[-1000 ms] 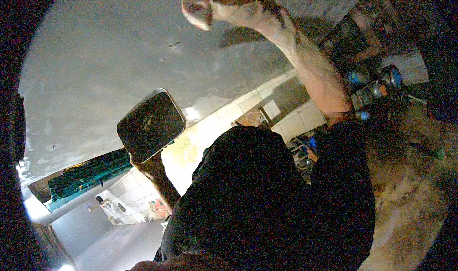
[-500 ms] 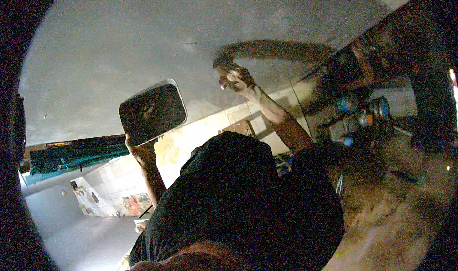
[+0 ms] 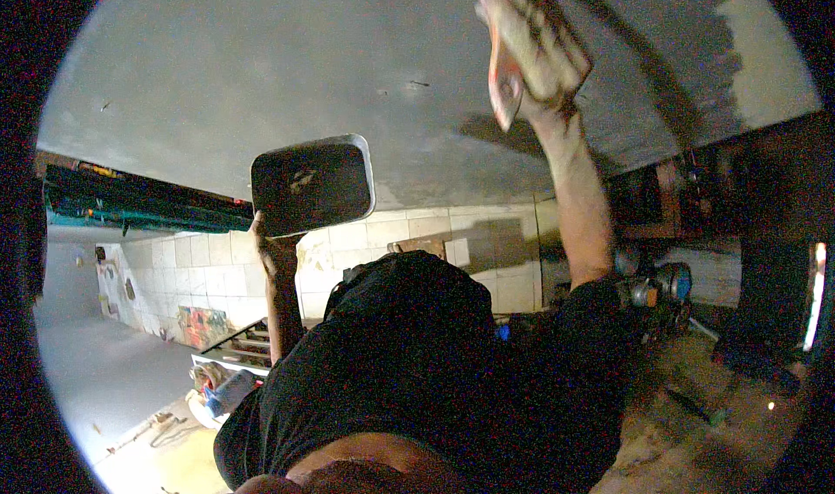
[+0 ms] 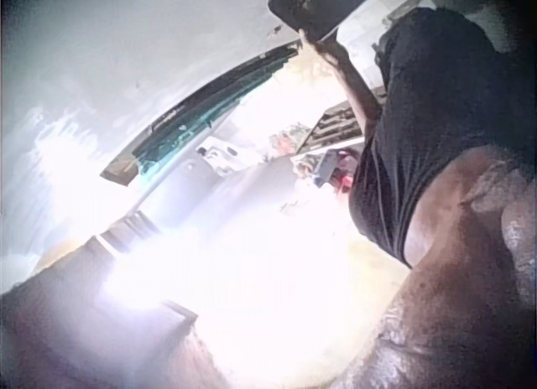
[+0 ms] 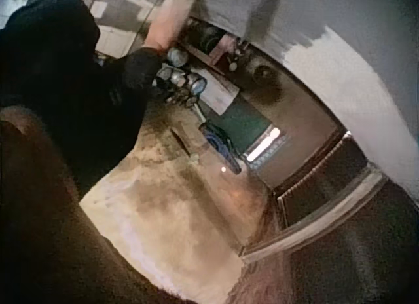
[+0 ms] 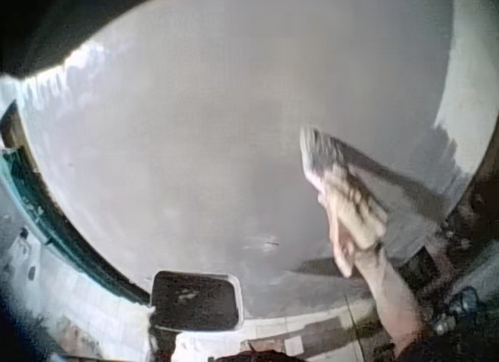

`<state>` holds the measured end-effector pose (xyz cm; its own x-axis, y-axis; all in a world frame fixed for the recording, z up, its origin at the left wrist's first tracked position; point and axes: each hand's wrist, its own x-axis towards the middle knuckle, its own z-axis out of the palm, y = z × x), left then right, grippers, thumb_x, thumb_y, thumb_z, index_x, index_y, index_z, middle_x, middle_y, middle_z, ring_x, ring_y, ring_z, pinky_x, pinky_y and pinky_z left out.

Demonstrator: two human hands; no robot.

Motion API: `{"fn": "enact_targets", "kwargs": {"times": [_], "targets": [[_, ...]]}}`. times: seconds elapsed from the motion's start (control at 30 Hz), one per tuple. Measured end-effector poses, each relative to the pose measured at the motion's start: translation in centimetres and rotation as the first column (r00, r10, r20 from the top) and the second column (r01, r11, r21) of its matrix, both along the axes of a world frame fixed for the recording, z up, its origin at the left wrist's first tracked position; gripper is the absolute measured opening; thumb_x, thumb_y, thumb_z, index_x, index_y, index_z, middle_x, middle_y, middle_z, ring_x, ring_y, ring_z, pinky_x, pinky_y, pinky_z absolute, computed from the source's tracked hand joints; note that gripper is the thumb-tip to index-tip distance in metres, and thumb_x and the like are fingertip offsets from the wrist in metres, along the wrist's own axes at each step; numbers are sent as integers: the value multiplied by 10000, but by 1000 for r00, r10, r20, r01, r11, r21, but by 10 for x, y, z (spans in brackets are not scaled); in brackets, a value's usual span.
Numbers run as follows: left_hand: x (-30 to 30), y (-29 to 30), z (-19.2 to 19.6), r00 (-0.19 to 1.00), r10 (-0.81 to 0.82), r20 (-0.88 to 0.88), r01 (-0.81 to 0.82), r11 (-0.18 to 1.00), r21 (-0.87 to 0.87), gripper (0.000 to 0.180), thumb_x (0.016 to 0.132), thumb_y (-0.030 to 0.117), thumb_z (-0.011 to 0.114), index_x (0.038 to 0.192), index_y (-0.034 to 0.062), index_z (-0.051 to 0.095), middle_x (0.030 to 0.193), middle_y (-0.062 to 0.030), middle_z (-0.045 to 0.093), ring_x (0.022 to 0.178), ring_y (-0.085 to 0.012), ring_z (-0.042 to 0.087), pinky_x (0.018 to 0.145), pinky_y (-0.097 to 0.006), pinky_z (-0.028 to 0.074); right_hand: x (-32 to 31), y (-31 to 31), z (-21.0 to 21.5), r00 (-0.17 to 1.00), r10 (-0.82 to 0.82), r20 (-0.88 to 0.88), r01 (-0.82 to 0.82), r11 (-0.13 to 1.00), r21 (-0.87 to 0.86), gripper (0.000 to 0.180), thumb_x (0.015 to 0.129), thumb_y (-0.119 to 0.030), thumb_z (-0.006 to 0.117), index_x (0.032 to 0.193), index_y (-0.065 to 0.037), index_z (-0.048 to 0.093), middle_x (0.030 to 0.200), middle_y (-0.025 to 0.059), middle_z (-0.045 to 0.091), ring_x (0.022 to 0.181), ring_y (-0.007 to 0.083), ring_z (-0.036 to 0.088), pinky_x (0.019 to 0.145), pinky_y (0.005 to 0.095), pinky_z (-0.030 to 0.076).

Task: The person paints a wall using a brush, dipping it into a small handheld tray containing paint and applying it to the wall surface.

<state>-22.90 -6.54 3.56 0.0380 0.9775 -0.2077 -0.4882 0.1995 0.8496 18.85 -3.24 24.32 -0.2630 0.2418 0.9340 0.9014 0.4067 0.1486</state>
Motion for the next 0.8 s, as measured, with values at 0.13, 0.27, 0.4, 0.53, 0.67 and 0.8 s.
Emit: {"fn": "enact_targets", "kwargs": {"times": [0.13, 0.27, 0.4, 0.53, 0.67, 0.8], "targets": [[1, -7, -2, 1000, 4, 15, -4, 1000, -6, 603, 941, 485, 450, 1381, 72, 452, 1331, -172, 530, 1180, -309, 560, 944, -504, 496, -1, -10, -103, 1000, -2, 6, 3, 985, -175, 269, 852, -60, 636, 1113, -6, 670, 1169, 153, 664, 1109, 313, 635, 957, 443, 503], [6, -6, -2, 999, 15, -47, -15, 1000, -15, 574, 957, 463, 439, 1331, 32, 500, 1284, -153, 573, 1134, -290, 592, 932, -492, 501, -19, -37, -183, 969, 46, -245, -135, 923, -360, 401, 826, 24, 680, 1210, -80, 622, 1161, 137, 668, 1031, 286, 662, 908, 364, 525], [14, -4, 4, 995, -1, -104, -2, 1000, -26, 530, 941, 409, 457, 1240, -16, 564, 1158, -151, 631, 1048, -276, 626, 898, -473, 518, -48, -48, -166, 818, 295, -494, -406, 904, -133, 367, 849, 28, 670, 1207, -17, 606, 1120, 112, 687, 973, 237, 674, 902, 326, 523], [21, -4, 3, 995, -6, -101, 3, 1000, -28, 524, 920, 398, 501, 1249, -7, 563, 1147, -150, 633, 1046, -249, 622, 876, -447, 534, -95, -66, -98, 644, 202, -738, -623, 698, -353, 182, 846, 51, 678, 1028, 35, 674, 1092, 156, 678, 1024, 245, 653, 915, 347, 523], [30, -8, 19, 993, -47, -105, 54, 996, 70, 526, 912, 392, 516, 1264, 3, 550, 1148, -150, 632, 1033, -242, 627, 867, -431, 540, -138, -43, -95, 750, 223, -623, -619, 567, -543, 106, 879, -125, 684, 941, -41, 700, 870, 101, 730, 746, 206, 719, 651, 281, 557], [34, 0, 8, 989, -127, -77, 130, 990, 45, 561, 897, 397, 543, 1287, -6, 532, 1150, -139, 633, 1000, -244, 640, 854, -417, 547, -149, -43, -117, 847, 60, -528, -499, 434, -750, 119, 866, -114, 693, 927, -12, 703, 891, 111, 729, 740, 191, 712, 638, 291, 555]]}}
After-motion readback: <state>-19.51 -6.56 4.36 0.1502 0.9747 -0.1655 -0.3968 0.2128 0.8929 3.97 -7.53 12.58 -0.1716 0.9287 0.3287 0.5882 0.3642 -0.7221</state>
